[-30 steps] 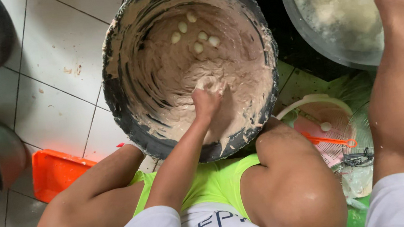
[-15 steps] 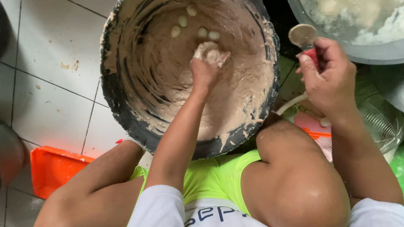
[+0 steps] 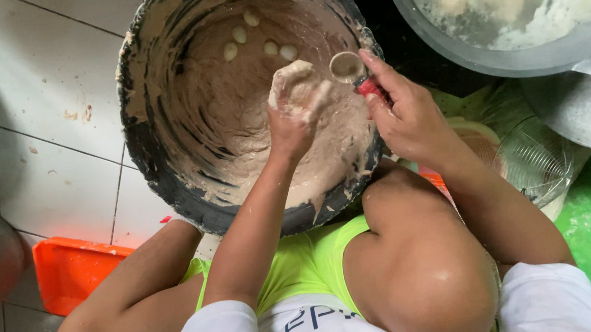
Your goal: The person scoops dough from a large bowl using a small metal scoop and forms it into balls with their hands. They place the formed dough balls into a pot of hot oil to fry. The person also stirs the frying dough balls with a spatula.
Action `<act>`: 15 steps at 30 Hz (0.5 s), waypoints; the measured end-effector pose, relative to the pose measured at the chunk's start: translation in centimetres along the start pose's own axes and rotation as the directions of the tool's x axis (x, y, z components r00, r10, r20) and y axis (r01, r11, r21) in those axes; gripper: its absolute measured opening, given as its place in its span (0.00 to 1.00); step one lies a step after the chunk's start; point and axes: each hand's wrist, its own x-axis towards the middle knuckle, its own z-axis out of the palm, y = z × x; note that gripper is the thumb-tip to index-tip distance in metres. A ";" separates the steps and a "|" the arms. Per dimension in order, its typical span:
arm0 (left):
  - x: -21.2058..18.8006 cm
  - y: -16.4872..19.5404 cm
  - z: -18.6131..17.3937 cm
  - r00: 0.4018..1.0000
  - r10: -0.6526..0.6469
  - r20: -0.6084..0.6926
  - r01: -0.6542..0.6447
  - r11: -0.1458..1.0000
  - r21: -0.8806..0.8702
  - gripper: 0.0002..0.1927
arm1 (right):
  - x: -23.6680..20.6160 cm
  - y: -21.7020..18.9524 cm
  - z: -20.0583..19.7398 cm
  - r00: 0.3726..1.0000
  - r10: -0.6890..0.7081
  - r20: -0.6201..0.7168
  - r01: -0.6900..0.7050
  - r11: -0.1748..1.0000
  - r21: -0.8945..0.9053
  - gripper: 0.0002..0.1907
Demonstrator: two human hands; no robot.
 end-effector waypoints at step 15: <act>-1.3 1.1 1.6 0.911 0.398 0.104 -0.337 0.575 0.746 0.16 | -0.8 1.4 0.8 0.967 -0.197 0.159 0.199 0.980 0.002 0.26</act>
